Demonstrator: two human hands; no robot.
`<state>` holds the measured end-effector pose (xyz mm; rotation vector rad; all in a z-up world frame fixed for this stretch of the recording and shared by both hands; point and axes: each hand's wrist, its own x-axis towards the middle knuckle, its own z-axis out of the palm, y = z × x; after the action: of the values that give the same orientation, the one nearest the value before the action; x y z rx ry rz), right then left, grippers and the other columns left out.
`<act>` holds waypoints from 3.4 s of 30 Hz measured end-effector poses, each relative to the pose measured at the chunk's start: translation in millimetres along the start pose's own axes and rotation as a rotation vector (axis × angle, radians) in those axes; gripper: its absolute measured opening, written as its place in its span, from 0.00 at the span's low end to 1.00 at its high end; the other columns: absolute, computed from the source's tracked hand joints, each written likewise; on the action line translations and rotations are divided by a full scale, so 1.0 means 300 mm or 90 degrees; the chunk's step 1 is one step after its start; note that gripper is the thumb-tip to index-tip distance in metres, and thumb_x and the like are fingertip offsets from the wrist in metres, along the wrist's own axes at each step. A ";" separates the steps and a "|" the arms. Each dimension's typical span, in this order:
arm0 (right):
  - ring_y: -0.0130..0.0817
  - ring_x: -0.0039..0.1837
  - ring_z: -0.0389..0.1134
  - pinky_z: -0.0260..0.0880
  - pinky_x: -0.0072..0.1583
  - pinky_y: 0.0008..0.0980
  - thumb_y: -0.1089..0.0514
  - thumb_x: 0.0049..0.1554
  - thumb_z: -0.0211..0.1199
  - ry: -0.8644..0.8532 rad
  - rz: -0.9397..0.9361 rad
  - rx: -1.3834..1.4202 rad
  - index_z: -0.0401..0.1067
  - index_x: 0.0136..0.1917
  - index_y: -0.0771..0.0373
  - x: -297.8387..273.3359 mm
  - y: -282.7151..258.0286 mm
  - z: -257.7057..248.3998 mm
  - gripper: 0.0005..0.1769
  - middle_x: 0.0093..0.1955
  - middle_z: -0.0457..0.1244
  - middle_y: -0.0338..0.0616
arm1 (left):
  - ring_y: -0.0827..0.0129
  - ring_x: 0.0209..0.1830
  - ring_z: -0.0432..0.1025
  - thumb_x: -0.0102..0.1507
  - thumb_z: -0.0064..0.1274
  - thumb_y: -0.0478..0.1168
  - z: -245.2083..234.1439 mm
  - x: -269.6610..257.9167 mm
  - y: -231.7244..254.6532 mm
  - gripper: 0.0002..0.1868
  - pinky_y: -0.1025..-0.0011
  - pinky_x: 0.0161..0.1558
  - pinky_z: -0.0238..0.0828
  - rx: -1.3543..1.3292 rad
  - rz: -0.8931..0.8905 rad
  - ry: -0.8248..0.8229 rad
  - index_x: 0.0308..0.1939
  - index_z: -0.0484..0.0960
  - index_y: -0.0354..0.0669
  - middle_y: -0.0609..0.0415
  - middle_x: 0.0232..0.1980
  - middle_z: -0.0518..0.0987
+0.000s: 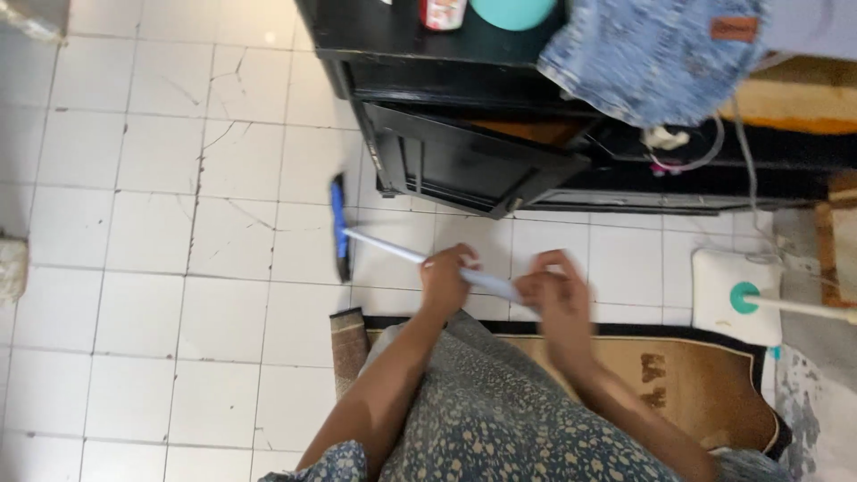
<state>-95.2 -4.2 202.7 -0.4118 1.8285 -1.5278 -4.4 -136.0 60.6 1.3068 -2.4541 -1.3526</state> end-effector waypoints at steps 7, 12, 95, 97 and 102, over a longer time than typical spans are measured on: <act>0.26 0.32 0.59 0.66 0.39 0.31 0.68 0.61 0.45 0.040 0.045 -0.057 0.64 0.44 0.62 0.228 0.129 0.028 0.08 0.27 0.58 0.39 | 0.62 0.51 0.75 0.61 0.59 0.41 0.065 0.216 -0.140 0.08 0.54 0.63 0.58 0.139 0.090 -0.109 0.44 0.81 0.56 0.59 0.41 0.83; 0.21 0.34 0.53 0.57 0.39 0.26 0.65 0.71 0.43 -0.217 -0.107 0.012 0.62 0.49 0.63 0.412 0.225 0.142 0.09 0.32 0.53 0.35 | 0.64 0.56 0.73 0.56 0.61 0.36 -0.089 0.346 -0.211 0.15 0.48 0.64 0.54 0.222 -0.036 -0.086 0.46 0.81 0.57 0.60 0.47 0.83; 0.21 0.26 0.55 0.56 0.31 0.24 0.70 0.60 0.50 -0.664 -0.355 -0.304 0.76 0.47 0.62 0.364 -0.562 1.840 0.13 0.24 0.58 0.33 | 0.51 0.42 0.81 0.54 0.59 0.36 -1.459 0.253 -1.006 0.22 0.62 0.49 0.77 -0.276 0.103 0.100 0.53 0.83 0.37 0.38 0.44 0.84; 0.20 0.26 0.56 0.58 0.30 0.23 0.70 0.58 0.50 -0.691 -0.387 -0.322 0.76 0.49 0.62 0.422 -0.492 1.877 0.14 0.23 0.58 0.32 | 0.50 0.45 0.81 0.50 0.59 0.32 -1.393 0.314 -1.099 0.25 0.62 0.51 0.76 -0.286 0.140 0.183 0.53 0.84 0.36 0.37 0.47 0.84; 0.20 0.26 0.49 0.49 0.33 0.24 0.69 0.64 0.49 -0.748 -0.248 -0.233 0.75 0.46 0.63 0.537 -0.494 1.958 0.13 0.23 0.53 0.34 | 0.53 0.42 0.81 0.50 0.60 0.33 -1.419 0.395 -1.143 0.16 0.60 0.46 0.76 -0.234 -0.040 0.133 0.43 0.85 0.41 0.44 0.40 0.85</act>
<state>168.3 -569.8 263.0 -1.5224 1.0558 -0.7825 316.0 -593.8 38.7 1.3589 -1.9324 -1.5019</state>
